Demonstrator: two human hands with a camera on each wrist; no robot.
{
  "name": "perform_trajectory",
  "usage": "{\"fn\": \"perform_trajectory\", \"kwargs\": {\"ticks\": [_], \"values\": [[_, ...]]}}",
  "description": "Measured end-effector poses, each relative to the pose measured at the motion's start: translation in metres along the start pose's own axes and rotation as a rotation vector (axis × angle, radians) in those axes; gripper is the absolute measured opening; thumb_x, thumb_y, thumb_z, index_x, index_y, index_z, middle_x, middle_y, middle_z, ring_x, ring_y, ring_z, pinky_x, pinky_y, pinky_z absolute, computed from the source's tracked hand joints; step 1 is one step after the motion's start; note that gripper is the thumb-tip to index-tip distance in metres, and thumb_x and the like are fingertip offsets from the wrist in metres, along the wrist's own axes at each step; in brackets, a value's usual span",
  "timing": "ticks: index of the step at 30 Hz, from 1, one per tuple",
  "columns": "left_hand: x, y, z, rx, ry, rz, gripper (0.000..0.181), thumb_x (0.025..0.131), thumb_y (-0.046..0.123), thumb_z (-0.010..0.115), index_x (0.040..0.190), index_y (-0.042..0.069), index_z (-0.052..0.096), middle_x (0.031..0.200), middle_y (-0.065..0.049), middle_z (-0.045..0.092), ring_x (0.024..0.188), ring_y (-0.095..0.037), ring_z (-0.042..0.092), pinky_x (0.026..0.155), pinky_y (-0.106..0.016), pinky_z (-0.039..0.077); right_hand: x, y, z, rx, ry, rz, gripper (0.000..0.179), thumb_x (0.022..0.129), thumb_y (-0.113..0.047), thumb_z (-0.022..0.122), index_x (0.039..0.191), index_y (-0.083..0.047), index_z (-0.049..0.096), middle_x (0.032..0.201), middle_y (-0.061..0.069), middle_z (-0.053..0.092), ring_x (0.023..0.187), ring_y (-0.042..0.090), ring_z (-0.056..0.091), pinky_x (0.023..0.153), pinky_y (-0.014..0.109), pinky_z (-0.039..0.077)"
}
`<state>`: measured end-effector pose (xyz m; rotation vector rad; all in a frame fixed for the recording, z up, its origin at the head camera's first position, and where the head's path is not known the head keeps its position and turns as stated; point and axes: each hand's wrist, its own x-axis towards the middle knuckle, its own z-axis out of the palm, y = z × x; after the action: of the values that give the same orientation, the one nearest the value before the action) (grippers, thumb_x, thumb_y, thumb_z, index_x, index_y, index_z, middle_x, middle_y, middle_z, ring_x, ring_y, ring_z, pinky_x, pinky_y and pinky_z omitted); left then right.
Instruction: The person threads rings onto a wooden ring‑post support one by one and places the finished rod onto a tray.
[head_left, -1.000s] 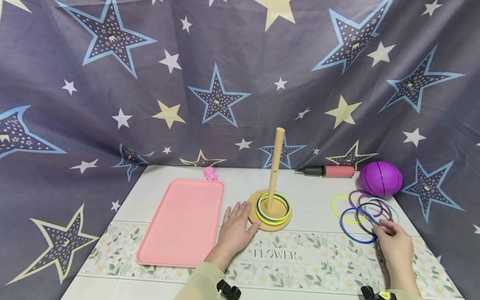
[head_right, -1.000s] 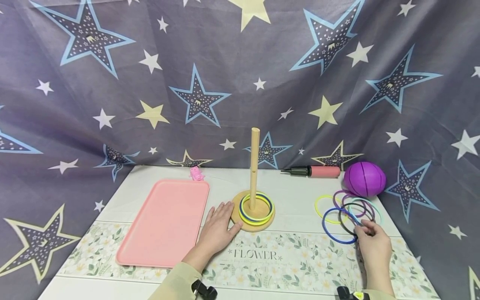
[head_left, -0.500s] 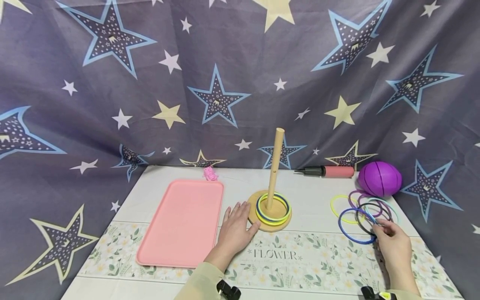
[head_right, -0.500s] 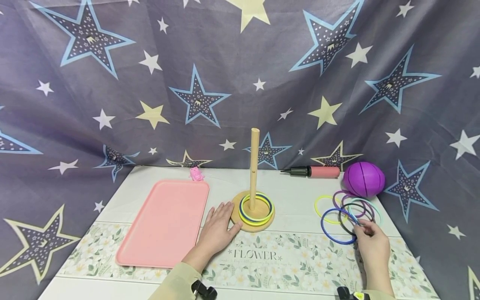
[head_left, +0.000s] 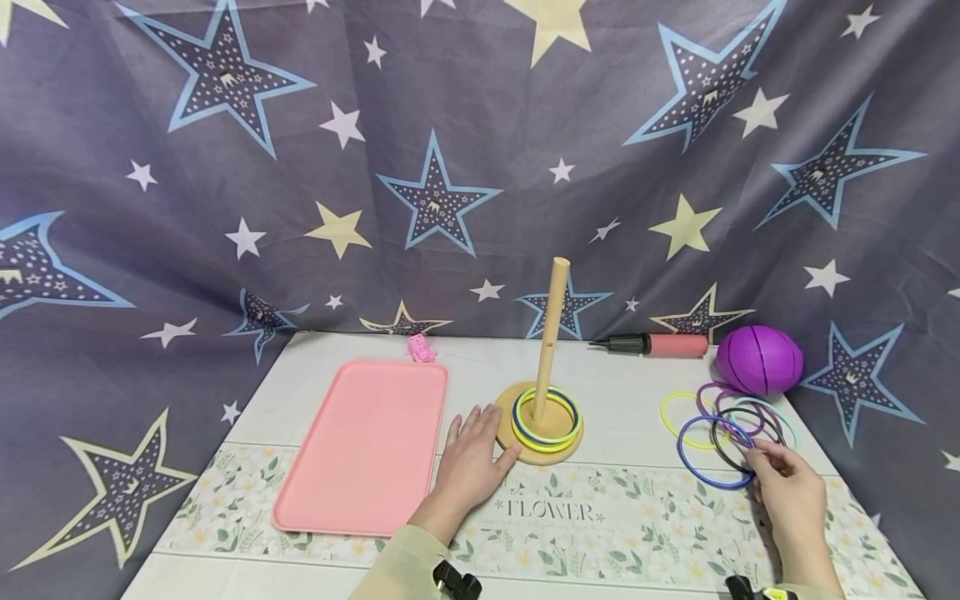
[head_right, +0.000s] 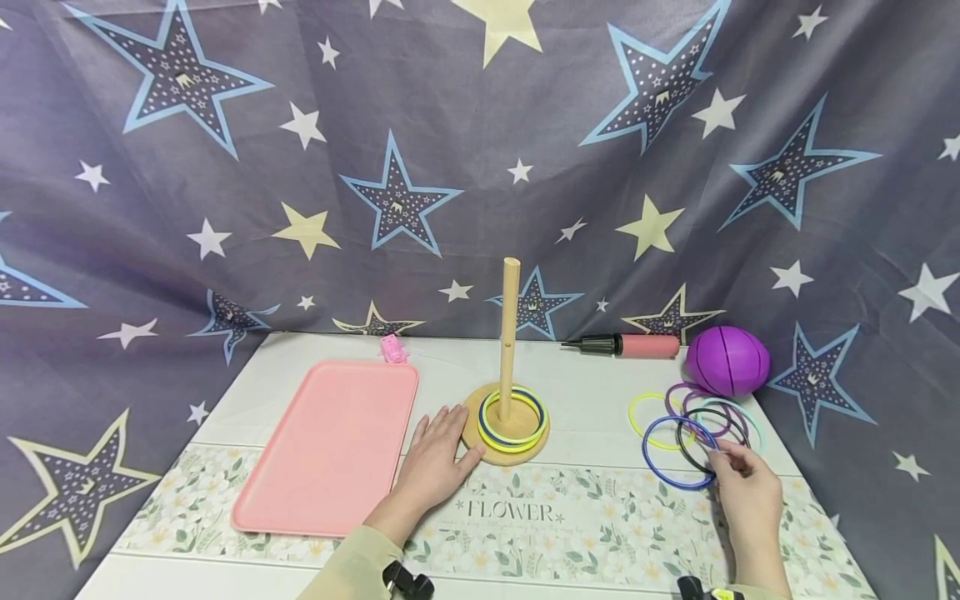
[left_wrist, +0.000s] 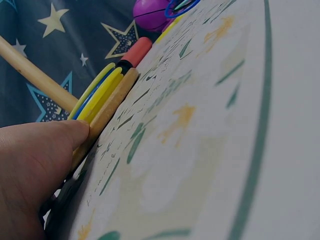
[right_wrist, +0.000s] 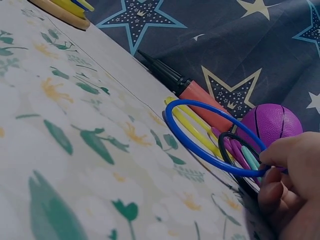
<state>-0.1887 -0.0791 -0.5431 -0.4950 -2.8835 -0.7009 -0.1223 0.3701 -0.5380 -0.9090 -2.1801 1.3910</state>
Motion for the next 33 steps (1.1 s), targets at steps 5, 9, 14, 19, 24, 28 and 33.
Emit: {"fn": "perform_trajectory", "kwargs": {"ticks": [5, 9, 14, 19, 24, 28, 33], "values": [[0.0, 0.0, 0.0, -0.001, -0.001, 0.001, 0.078, 0.109, 0.051, 0.065, 0.167, 0.003, 0.045, 0.173, -0.015, 0.043, 0.164, -0.036, 0.031, 0.135, -0.06, 0.012, 0.0, -0.002, 0.0, 0.08, -0.018, 0.028, 0.032, 0.107, -0.02, 0.073, 0.134, -0.004, 0.073, 0.079, -0.014, 0.062, 0.063, 0.005, 0.059, 0.051, 0.02, 0.053], [0.0, -0.001, 0.0, 0.003, -0.001, 0.0, 0.078, 0.109, 0.051, 0.065, 0.168, 0.003, 0.045, 0.174, -0.014, 0.043, 0.165, -0.036, 0.031, 0.135, -0.06, 0.012, -0.002, -0.004, 0.0, 0.163, -0.024, 0.055, 0.019, 0.106, -0.018, 0.075, 0.123, -0.012, 0.079, 0.077, -0.011, 0.063, 0.061, 0.006, 0.058, 0.049, 0.02, 0.051], [0.0, -0.002, 0.001, 0.008, -0.005, -0.005, 0.078, 0.109, 0.051, 0.065, 0.168, 0.004, 0.045, 0.174, -0.014, 0.042, 0.165, -0.035, 0.031, 0.135, -0.06, 0.012, -0.005, -0.009, 0.0, 0.303, -0.038, 0.088, 0.013, 0.106, -0.018, 0.077, 0.118, -0.018, 0.081, 0.08, -0.009, 0.066, 0.06, 0.008, 0.057, 0.047, 0.021, 0.049], [0.0, -0.001, 0.002, 0.002, -0.013, -0.012, 0.078, 0.11, 0.052, 0.064, 0.168, 0.005, 0.044, 0.175, -0.014, 0.041, 0.165, -0.035, 0.03, 0.136, -0.059, 0.011, -0.008, -0.021, 0.0, 0.43, -0.049, 0.115, 0.016, 0.105, -0.015, 0.078, 0.12, -0.02, 0.082, 0.086, -0.007, 0.067, 0.06, 0.008, 0.057, 0.045, 0.021, 0.048], [0.0, -0.001, 0.002, -0.005, -0.014, -0.016, 0.078, 0.11, 0.052, 0.064, 0.168, 0.004, 0.045, 0.175, -0.014, 0.041, 0.165, -0.035, 0.03, 0.136, -0.059, 0.011, -0.012, -0.034, -0.002, 0.543, -0.084, 0.101, 0.014, 0.104, -0.011, 0.078, 0.115, -0.019, 0.083, 0.087, -0.004, 0.065, 0.061, 0.007, 0.058, 0.045, 0.022, 0.048], [0.0, -0.001, 0.001, -0.009, -0.01, -0.014, 0.078, 0.109, 0.051, 0.065, 0.168, 0.004, 0.045, 0.175, -0.014, 0.041, 0.165, -0.035, 0.03, 0.136, -0.059, 0.011, -0.016, -0.045, -0.004, 0.598, -0.116, 0.098, 0.016, 0.104, -0.01, 0.079, 0.118, -0.016, 0.083, 0.089, -0.005, 0.069, 0.063, 0.007, 0.059, 0.045, 0.021, 0.049], [0.0, 0.0, 0.0, -0.011, -0.011, -0.017, 0.078, 0.109, 0.052, 0.064, 0.168, 0.004, 0.045, 0.175, -0.014, 0.041, 0.165, -0.035, 0.03, 0.136, -0.059, 0.011, -0.019, -0.063, -0.005, 0.646, -0.145, 0.071, 0.019, 0.103, -0.009, 0.079, 0.122, -0.013, 0.082, 0.092, -0.005, 0.071, 0.064, 0.008, 0.058, 0.046, 0.021, 0.047]]}}
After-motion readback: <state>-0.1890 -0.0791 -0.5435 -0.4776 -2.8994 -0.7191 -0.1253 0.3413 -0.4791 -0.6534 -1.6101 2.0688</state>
